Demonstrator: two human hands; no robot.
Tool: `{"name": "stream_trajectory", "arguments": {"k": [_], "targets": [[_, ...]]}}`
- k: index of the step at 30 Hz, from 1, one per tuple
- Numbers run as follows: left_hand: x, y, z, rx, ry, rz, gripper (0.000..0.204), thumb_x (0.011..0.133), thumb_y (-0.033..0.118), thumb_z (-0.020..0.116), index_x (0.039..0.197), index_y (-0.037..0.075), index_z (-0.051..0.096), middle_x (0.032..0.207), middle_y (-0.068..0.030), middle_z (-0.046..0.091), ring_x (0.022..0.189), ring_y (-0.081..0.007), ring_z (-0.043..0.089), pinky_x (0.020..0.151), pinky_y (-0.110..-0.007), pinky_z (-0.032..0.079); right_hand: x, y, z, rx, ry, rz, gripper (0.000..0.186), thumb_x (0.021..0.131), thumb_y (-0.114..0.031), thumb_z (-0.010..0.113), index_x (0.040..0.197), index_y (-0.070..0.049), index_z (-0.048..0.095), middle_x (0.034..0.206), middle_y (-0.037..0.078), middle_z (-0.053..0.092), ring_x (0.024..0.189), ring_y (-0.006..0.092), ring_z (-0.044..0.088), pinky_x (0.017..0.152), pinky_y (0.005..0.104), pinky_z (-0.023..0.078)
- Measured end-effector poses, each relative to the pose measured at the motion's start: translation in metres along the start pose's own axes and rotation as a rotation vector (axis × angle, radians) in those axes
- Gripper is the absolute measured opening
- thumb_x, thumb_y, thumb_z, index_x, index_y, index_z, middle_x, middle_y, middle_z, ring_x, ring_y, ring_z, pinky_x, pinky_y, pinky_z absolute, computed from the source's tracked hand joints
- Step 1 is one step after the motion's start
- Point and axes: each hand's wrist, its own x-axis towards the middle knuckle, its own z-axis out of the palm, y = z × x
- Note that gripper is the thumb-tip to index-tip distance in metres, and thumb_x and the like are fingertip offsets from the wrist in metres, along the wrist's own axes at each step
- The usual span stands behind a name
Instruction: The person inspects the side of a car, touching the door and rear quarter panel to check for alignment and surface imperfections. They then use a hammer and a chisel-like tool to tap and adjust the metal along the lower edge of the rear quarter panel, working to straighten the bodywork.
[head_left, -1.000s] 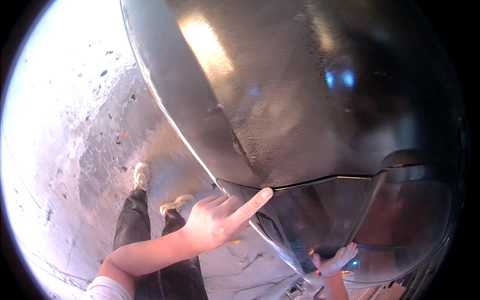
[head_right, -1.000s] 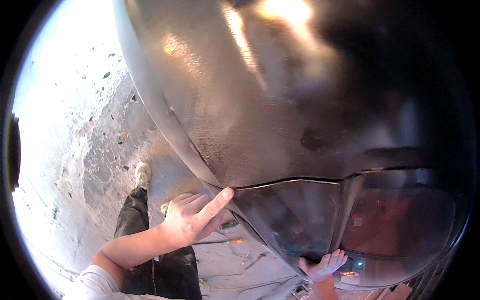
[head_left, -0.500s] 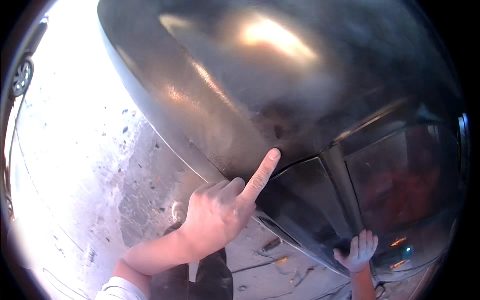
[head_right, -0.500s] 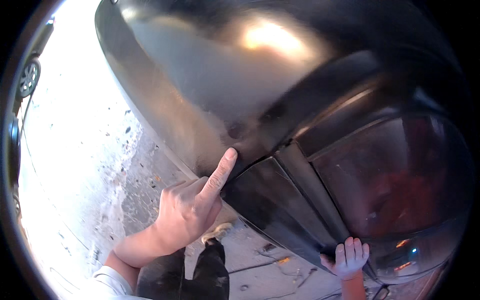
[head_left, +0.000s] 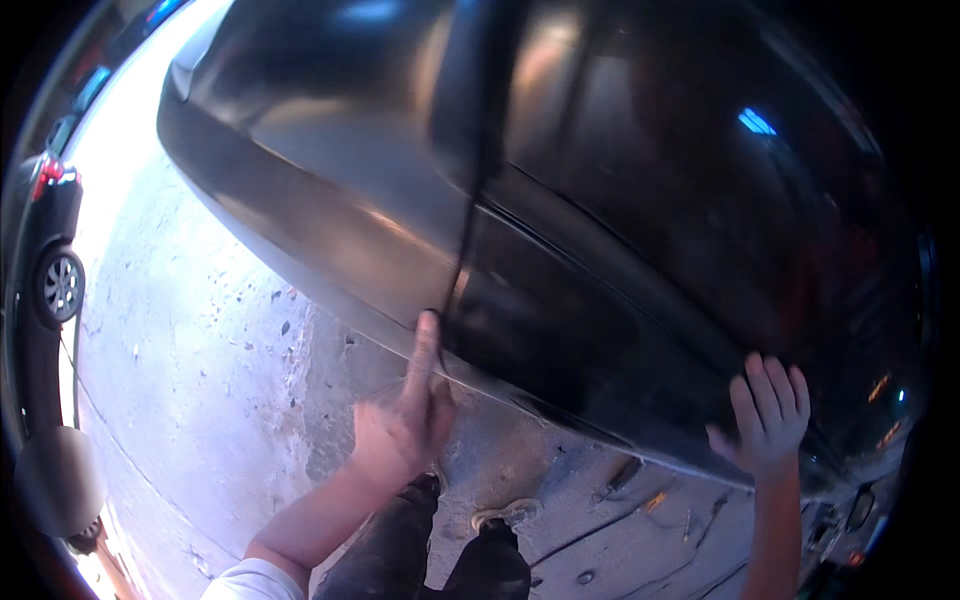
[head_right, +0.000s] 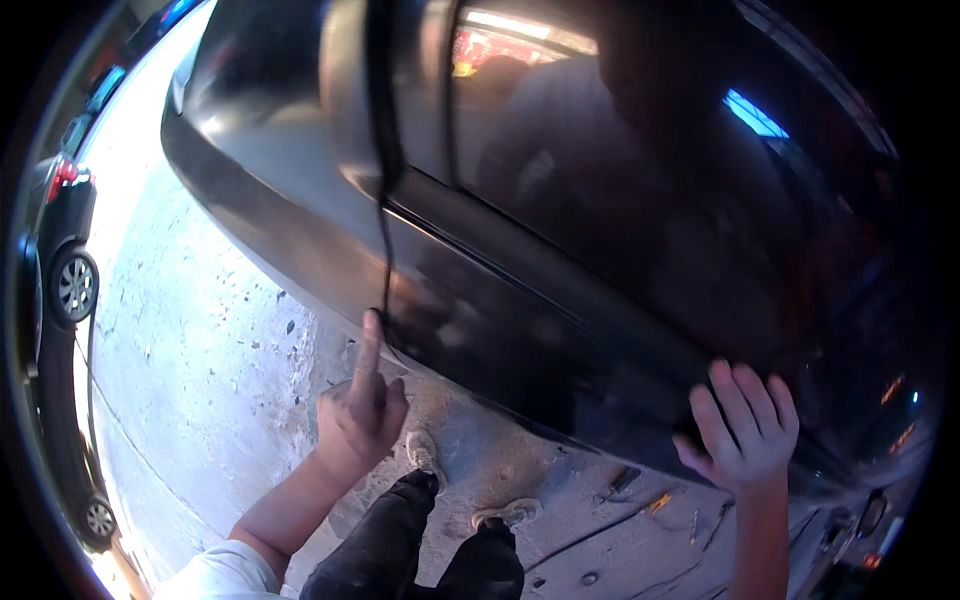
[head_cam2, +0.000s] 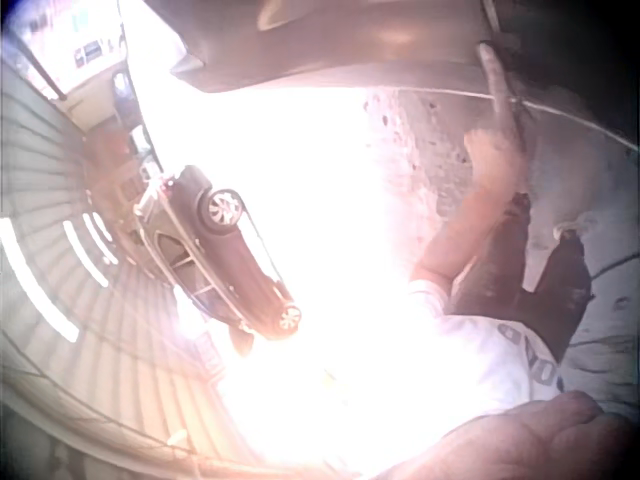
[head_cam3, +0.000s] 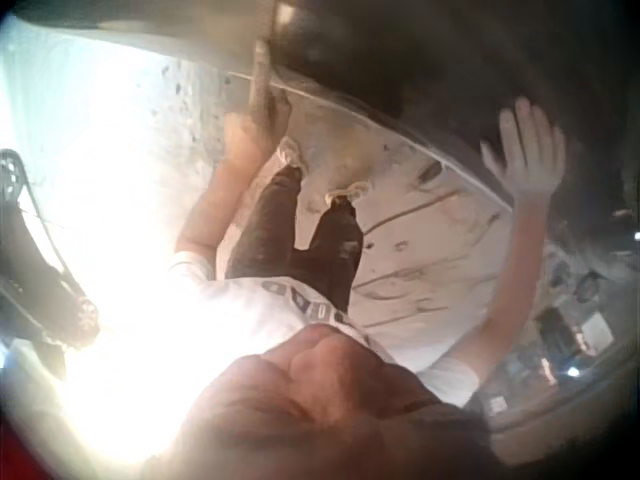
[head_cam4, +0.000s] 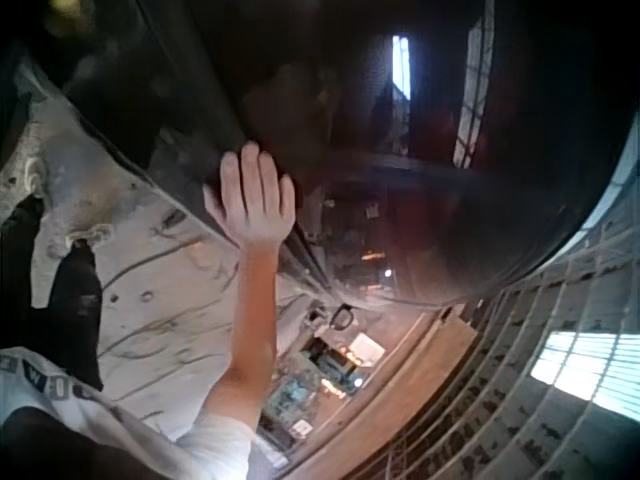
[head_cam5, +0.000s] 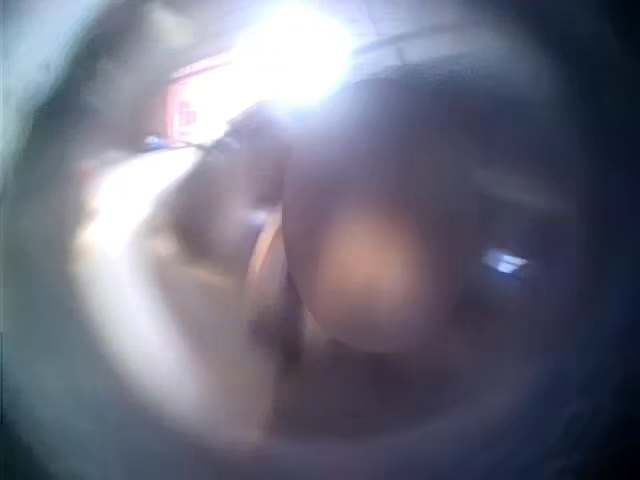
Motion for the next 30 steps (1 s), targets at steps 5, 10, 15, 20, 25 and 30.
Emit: {"name": "stream_trajectory", "arguments": {"k": [5, 10, 15, 20, 25, 30], "targets": [[-0.086, -0.022, 0.04, 0.008, -0.221, -0.12, 0.074, 0.082, 0.014, 0.063, 0.148, 0.006, 0.031, 0.061, -0.0025, 0.06, 0.052, -0.0238, 0.06, 0.05, -0.036, 0.049, 0.007, -0.06, 0.016, 0.15, 0.131, 0.288, 0.059, 0.087, -0.051, 0.055, 0.13, -0.01, 0.056, 0.141, 0.016, 0.048, 0.132, 0.0314, 0.043, 0.109, 0.051, 0.03], [-0.247, -0.058, 0.103, 0.085, -0.741, -0.125, 0.025, 0.085, 0.024, 0.062, 0.107, 0.014, 0.065, 0.079, -0.0137, 0.062, 0.077, -0.0335, 0.063, 0.068, -0.048, 0.05, -0.068, -0.219, 0.032, 0.686, 0.074, 0.503, 0.07, 0.083, -0.05, 0.063, 0.136, -0.005, 0.049, 0.145, 0.02, 0.041, 0.134, 0.0342, 0.04, 0.105, 0.0481, 0.037], [-0.385, -0.039, 0.119, 0.022, -0.929, -0.033, 0.02, 0.084, 0.03, 0.064, 0.076, 0.012, 0.068, 0.074, -0.0142, 0.067, 0.071, -0.0345, 0.066, 0.064, -0.048, 0.05, -0.216, -0.415, 0.011, 1.12, -0.327, 0.792, 0.066, 0.085, -0.042, 0.062, 0.133, 0.001, 0.047, 0.141, 0.025, 0.043, 0.128, 0.0374, 0.044, 0.103, 0.0432, 0.039], [-0.44, 0.024, 0.154, 0.216, -1.205, -0.034, 0.032, 0.085, 0.04, 0.067, 0.074, 0.01, 0.069, 0.067, -0.0123, 0.065, 0.064, -0.0336, 0.064, 0.06, -0.043, 0.051, -0.36, -0.551, -0.054, 1.291, -0.733, 1.097, 0.059, 0.086, -0.044, 0.062, 0.126, 0.0, 0.055, 0.13, 0.02, 0.055, 0.116, 0.0334, 0.057, 0.098, 0.0426, 0.044], [-0.472, 0.112, 0.213, -0.168, -1.021, 0.058, 0.022, 0.088, 0.026, 0.067, 0.095, 0.005, 0.068, 0.091, -0.0122, 0.069, 0.085, -0.0294, 0.066, 0.074, -0.038, 0.051, -0.428, -0.629, -0.062, 1.69, -0.42, 1.914, 0.055, 0.09, -0.048, 0.053, 0.123, -0.004, 0.053, 0.115, 0.022, 0.06, 0.102, 0.0391, 0.059, 0.09, 0.046, 0.045], [-0.537, 0.158, 0.25, -0.374, -1.005, 0.178, 0.05, 0.091, 0.022, 0.059, 0.135, 0.002, 0.046, 0.132, -0.0202, 0.051, 0.125, -0.035, 0.048, 0.105, -0.041, 0.036, -0.426, -0.661, -0.039, 2.179, 0.636, 2.465, 0.068, 0.092, -0.059, 0.041, 0.136, -0.007, 0.042, 0.127, 0.017, 0.053, 0.114, 0.0327, 0.051, 0.098, 0.0439, 0.039]]}}
